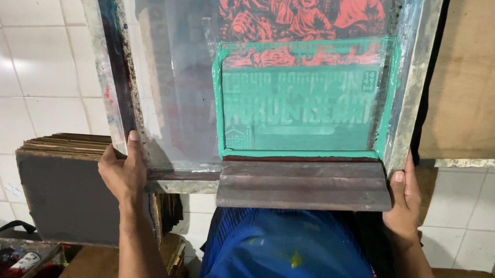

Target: Screen printing a graphic design onto a black t-shirt using a manual squeegee and screen frame.

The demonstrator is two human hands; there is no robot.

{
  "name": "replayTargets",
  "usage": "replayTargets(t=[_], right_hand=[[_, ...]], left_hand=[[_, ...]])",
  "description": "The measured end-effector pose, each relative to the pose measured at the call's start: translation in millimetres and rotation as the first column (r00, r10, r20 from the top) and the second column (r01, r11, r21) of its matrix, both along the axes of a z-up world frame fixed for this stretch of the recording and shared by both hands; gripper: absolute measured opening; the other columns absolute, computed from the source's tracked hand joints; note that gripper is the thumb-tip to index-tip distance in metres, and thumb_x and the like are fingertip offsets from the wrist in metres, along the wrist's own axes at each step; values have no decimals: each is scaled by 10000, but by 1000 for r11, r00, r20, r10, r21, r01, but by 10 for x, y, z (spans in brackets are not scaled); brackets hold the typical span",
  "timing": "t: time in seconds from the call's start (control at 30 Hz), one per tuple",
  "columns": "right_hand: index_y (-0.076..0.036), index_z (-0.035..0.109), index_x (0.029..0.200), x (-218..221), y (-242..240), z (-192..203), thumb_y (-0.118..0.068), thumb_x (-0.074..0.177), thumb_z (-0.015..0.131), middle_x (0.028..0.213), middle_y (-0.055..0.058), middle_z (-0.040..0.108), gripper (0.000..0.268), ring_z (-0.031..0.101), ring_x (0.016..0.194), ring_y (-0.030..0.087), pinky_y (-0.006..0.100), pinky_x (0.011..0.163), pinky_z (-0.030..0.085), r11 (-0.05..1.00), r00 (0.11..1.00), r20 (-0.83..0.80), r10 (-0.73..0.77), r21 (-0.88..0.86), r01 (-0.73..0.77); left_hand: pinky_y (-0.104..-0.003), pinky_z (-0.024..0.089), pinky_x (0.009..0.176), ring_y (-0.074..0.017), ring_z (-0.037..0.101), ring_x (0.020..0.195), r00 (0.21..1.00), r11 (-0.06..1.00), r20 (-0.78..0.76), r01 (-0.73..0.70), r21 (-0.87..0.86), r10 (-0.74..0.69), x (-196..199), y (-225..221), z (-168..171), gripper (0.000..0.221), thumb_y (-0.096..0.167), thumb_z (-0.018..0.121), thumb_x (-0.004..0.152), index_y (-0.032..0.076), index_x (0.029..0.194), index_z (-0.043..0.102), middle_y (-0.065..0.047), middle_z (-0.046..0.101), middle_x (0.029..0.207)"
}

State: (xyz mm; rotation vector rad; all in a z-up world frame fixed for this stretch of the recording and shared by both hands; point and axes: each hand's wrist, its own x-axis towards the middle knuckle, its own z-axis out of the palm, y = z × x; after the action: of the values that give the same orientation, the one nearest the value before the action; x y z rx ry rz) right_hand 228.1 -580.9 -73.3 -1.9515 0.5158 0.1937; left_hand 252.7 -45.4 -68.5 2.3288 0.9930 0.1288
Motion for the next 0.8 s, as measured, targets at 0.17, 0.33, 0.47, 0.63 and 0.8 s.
replayTargets(t=[0.17,0.33,0.47,0.63,0.8], right_hand=[[-38,342,1611,-53,-8,-61,-214,1125,390,1596,261,377,520,299,1501,322,510,1258,193,1000,1000,11,-5,4,5],[-43,339,1616,52,59,36,-270,1132,398,1603,257,370,538,290,1501,351,525,1247,198,999,999,33,24,-35,-22],[-36,353,1607,68,92,41,-260,1133,397,1593,261,383,526,304,1494,349,523,1244,208,999,999,44,12,-31,-11],[-22,381,1591,68,111,55,-241,1137,397,1574,269,407,505,330,1479,346,520,1238,229,1000,998,63,-4,-30,6],[-11,401,1578,80,153,47,-227,1139,397,1559,275,426,489,351,1469,344,518,1233,245,1000,997,77,-10,-27,13]], left_hand=[[-316,312,480,-125,340,365,1000,1000,-10,17,-3,-17,-5,43,-41,564,467,695,1095,103,688,554,-38,429,430],[-310,305,482,-120,335,356,999,999,-17,41,32,-40,-21,84,-104,582,471,688,1117,106,687,543,-31,412,426],[-311,305,475,-117,333,345,998,998,-10,60,25,-60,-7,52,-49,573,450,662,1150,111,702,549,-34,417,432],[-324,337,479,-148,437,364,999,999,-6,32,26,-32,-10,21,-43,560,531,702,1087,89,756,613,-56,461,435],[-331,369,481,-166,485,378,1000,1000,-10,25,2,-25,57,-69,94,516,479,703,1093,70,787,629,-58,491,448]])
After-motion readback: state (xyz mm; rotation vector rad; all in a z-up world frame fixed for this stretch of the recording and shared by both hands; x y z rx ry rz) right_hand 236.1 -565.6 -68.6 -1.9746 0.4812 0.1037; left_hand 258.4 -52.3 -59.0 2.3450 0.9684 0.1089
